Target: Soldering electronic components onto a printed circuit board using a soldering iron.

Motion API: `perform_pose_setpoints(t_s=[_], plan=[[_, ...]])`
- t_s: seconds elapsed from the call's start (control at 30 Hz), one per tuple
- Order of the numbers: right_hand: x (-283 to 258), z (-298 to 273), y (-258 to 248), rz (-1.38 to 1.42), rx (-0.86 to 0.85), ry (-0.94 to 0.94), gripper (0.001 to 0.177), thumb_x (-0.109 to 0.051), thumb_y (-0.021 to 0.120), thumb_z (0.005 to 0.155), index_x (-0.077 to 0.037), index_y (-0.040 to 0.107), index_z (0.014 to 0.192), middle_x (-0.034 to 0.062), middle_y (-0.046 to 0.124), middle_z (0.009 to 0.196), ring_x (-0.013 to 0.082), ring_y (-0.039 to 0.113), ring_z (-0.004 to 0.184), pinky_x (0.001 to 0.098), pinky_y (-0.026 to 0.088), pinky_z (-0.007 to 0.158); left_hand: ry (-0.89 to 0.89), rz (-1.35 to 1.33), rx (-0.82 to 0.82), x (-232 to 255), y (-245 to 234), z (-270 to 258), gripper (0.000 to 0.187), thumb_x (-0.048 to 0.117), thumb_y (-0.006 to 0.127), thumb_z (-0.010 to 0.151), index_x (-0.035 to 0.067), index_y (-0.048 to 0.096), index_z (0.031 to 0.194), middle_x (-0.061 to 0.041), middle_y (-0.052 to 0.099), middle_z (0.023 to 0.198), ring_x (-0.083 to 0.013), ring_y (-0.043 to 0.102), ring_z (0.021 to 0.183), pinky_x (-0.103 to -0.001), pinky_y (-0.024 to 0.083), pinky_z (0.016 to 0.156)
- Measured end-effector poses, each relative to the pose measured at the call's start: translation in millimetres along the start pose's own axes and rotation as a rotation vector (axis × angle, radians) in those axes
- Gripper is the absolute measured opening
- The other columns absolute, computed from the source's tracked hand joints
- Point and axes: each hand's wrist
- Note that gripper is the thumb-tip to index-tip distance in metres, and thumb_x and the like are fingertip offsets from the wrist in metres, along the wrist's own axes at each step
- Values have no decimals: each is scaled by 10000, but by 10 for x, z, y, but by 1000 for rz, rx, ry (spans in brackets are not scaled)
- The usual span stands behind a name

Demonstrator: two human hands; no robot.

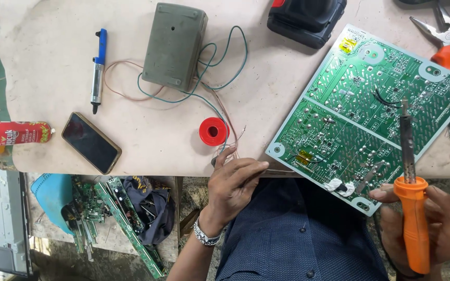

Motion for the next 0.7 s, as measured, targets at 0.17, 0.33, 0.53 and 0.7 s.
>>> perform_pose_setpoints(t_s=[0.17,0.33,0.53,0.7], plan=[[-150,16,357,-466,0,-490,439,-116,497,1073,125,395,1426,360,618,1040,351,701,760,398,604,720,-82,-244,142,12,79,227,320,33,804,949,154,716,1232,-42,620,992,-136,586,833,-239,509,691],[21,-101,434,-302,94,-330,532,-296,490,1053,110,509,1397,287,644,1013,364,707,834,432,660,823,-126,-45,216,-63,266,379,274,120,871,889,195,756,1126,3,673,965,-121,621,825,-267,491,793],[43,-130,423,-101,-3,-112,464,133,523,911,154,469,1372,393,589,1006,373,707,817,123,353,516,-49,99,172,-69,285,475,146,162,840,910,160,734,1010,14,743,933,-128,685,833,-295,429,848],[256,-121,608,-348,90,-433,396,8,686,965,92,521,1315,176,683,941,165,734,779,177,589,705,-38,34,143,-40,310,493,107,120,766,965,111,692,1042,-33,753,1019,-161,725,906,-301,519,839]])
Point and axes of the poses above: each hand's wrist, its own z-axis towards the middle knuckle, its own y-axis out of the palm, x = y × z
